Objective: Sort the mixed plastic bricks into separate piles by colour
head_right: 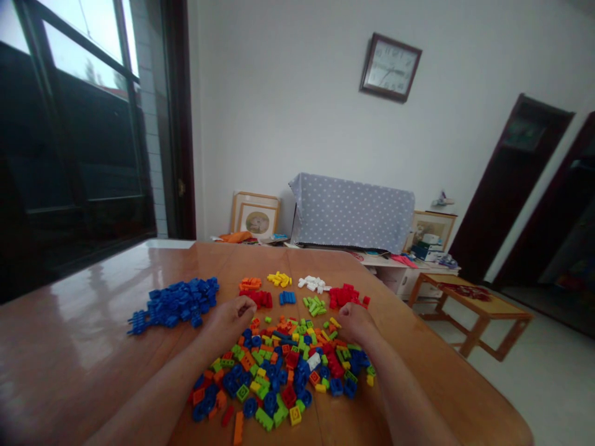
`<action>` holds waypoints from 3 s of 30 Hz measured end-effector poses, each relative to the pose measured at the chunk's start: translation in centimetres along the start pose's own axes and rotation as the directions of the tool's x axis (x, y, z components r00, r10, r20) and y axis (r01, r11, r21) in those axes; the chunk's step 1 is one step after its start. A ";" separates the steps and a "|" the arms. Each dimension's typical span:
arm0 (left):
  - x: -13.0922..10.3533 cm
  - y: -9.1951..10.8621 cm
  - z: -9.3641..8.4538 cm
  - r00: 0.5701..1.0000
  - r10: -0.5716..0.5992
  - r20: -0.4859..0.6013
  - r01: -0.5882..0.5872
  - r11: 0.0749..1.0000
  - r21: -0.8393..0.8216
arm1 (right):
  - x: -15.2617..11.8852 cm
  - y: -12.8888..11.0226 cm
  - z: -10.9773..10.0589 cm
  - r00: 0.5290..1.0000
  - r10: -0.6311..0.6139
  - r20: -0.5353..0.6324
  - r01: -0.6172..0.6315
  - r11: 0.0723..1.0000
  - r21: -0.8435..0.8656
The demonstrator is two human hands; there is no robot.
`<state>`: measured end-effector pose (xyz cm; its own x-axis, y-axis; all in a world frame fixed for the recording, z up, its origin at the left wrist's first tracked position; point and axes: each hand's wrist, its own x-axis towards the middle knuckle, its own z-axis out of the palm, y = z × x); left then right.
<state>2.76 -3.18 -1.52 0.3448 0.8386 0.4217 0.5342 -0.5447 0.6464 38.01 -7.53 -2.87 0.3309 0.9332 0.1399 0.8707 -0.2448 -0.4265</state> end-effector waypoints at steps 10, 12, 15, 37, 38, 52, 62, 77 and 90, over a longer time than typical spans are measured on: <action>0.2 -0.3 -0.1 0.999 -0.039 -0.010 0.039 0.999 -0.029 | 1.7 -3.5 1.3 0.999 0.001 -0.053 0.002 0.999 0.054; 0.2 -0.3 -0.2 0.999 -0.034 -0.014 0.033 0.999 -0.020 | 2.0 -3.7 1.5 0.999 0.009 -0.041 -0.007 0.999 0.053; 0.1 -0.3 -0.4 1.000 -0.023 -0.012 0.023 1.000 -0.002 | 2.3 -3.6 1.7 0.999 0.032 -0.040 -0.030 0.998 0.057; 0.3 -0.5 -0.3 0.999 -0.026 -0.024 0.025 1.000 -0.009 | 2.0 -0.3 0.8 0.997 0.004 -0.073 0.000 0.998 0.057; 0.3 -0.5 -0.3 0.999 -0.029 -0.022 0.029 1.000 -0.009 | 1.8 -0.3 0.7 0.999 -0.006 -0.052 0.009 0.999 0.044; 0.3 -0.3 -0.2 1.000 -0.032 -0.001 0.032 0.999 0.018 | -0.4 -2.7 1.1 0.974 -0.173 0.144 0.167 0.984 0.055; 0.3 -0.4 -0.4 0.999 -0.049 -0.013 0.050 0.997 0.052 | -1.4 -5.8 1.4 0.903 -0.380 0.200 0.380 0.924 0.037; 0.4 -0.2 -0.7 0.999 -0.030 -0.019 0.031 0.996 0.085 | -0.6 -4.2 1.5 0.933 -0.349 0.083 0.327 0.922 0.207; 0.7 -0.2 -0.3 1.000 -0.004 0.006 0.003 0.992 0.126 | -0.1 -1.5 0.2 0.954 -0.210 0.213 0.194 0.976 0.096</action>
<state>2.73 -2.48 -1.13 0.3471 0.8406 0.4158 0.6280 -0.5376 0.5626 36.57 -7.22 -2.44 0.0553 0.9979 0.0331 0.8794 -0.0330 -0.4749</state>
